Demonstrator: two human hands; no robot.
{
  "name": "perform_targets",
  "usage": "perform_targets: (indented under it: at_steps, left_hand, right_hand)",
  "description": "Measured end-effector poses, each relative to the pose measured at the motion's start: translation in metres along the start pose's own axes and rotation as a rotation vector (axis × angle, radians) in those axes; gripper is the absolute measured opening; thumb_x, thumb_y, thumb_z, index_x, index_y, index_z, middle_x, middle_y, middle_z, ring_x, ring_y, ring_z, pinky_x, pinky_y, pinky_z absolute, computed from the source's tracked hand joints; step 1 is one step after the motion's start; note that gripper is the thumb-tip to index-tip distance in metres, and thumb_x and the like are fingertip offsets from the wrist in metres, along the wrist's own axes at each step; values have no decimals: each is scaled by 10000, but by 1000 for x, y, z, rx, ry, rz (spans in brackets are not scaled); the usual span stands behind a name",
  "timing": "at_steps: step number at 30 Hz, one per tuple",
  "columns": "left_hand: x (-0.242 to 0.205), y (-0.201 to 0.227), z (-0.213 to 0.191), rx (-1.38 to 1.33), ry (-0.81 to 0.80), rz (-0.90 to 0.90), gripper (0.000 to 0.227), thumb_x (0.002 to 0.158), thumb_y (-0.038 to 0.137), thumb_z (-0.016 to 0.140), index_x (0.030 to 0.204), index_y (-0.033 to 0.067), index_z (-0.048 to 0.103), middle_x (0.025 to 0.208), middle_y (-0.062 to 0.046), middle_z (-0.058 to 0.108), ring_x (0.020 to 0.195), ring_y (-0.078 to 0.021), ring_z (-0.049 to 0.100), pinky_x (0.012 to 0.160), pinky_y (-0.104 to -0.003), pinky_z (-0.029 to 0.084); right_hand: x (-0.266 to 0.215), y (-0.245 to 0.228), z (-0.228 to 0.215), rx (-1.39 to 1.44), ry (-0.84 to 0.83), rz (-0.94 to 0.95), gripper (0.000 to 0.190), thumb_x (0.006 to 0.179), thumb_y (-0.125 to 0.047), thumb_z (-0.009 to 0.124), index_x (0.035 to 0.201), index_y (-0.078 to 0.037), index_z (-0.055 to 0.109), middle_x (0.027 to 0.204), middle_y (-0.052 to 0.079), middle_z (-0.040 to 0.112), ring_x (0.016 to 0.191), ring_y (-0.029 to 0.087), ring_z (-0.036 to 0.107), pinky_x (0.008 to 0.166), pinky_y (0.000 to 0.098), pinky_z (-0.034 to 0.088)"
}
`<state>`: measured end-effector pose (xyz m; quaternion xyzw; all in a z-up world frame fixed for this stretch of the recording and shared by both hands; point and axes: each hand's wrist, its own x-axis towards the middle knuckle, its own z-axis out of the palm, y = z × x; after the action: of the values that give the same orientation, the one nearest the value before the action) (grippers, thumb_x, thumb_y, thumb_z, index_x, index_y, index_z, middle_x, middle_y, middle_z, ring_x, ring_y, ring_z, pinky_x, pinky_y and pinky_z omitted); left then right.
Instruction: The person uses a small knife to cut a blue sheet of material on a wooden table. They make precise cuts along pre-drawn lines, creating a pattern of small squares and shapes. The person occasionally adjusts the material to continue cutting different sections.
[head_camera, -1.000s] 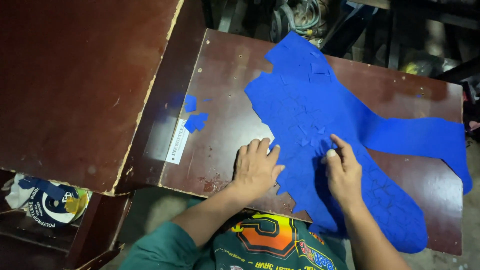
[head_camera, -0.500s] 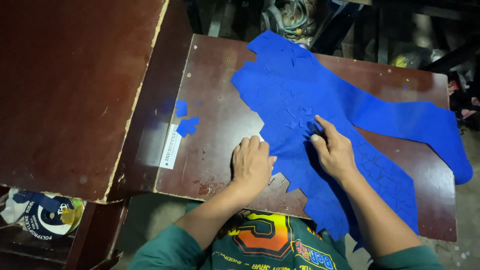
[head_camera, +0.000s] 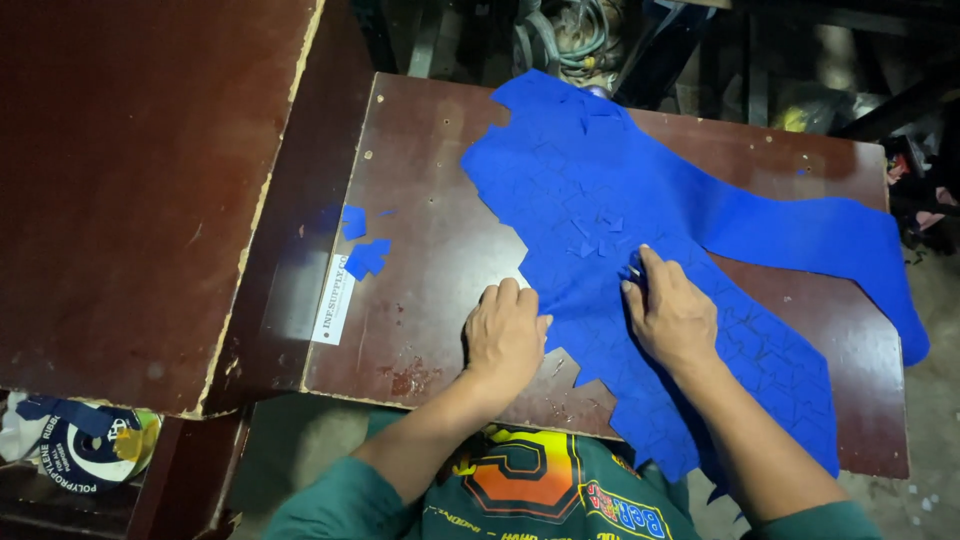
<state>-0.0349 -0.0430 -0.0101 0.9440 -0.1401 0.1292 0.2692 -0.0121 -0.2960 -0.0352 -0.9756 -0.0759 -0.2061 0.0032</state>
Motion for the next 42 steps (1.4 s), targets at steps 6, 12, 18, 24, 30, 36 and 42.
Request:
perform_targets:
  at_steps: [6,12,18,24,30,36,42]
  left_hand:
    - [5,10,-21,-417,-234,-332,140,963,192,634,923,67,587,861,-90,542,789,-322,639,642,-428,521]
    - [-3,24,-26,-1362,-179,-1029,722,951,136,622,1471,-78,169,1213,-325,576,867,-379,757,681,-390,646]
    - [-2,11,-23,-1338,-453,-1002,560,1015,259,582,1305,-199,437,1100,-288,639,815,-415,762,619,-375,639]
    - [9,11,-23,-1194,-596,-886,626,937,121,642,1333,-261,342,992,-368,654,690,-399,749,508,-343,647]
    - [10,11,-8,-1123,-576,-864,649,933,114,631,1377,-246,324,835,-298,685,621,-355,746,473,-298,619]
    - [4,10,-15,-1060,-588,-860,632,930,121,617,1378,-233,345,751,-297,709,560,-304,745,442,-272,598]
    - [13,14,-23,-983,-586,-873,694,899,149,645,1407,-222,350,630,-256,685,490,-243,719,426,-256,568]
  right_hand:
    - [1,5,0,33,40,-78,516,911,-426,673,1379,-215,620,870,24,599,710,256,700,638,373,582]
    - [9,8,3,51,95,-171,469,918,-469,656,1329,-244,648,823,-24,573,692,193,689,629,322,569]
    - [12,12,-3,246,84,-261,471,970,-459,582,1326,-162,660,797,29,577,687,242,676,616,352,563]
    - [8,18,-2,402,113,-242,520,999,-434,539,1369,-86,647,855,63,602,737,273,670,665,373,568]
    - [5,-9,-55,672,-7,106,449,1010,-259,564,1424,-87,582,1064,174,689,950,420,680,781,496,564]
    - [-18,0,-30,41,-36,55,383,1048,-351,523,1362,-147,598,923,81,646,864,288,710,731,407,587]
    - [-12,12,-14,52,96,-132,381,1052,-356,491,1339,-138,614,844,41,548,782,249,648,677,340,562]
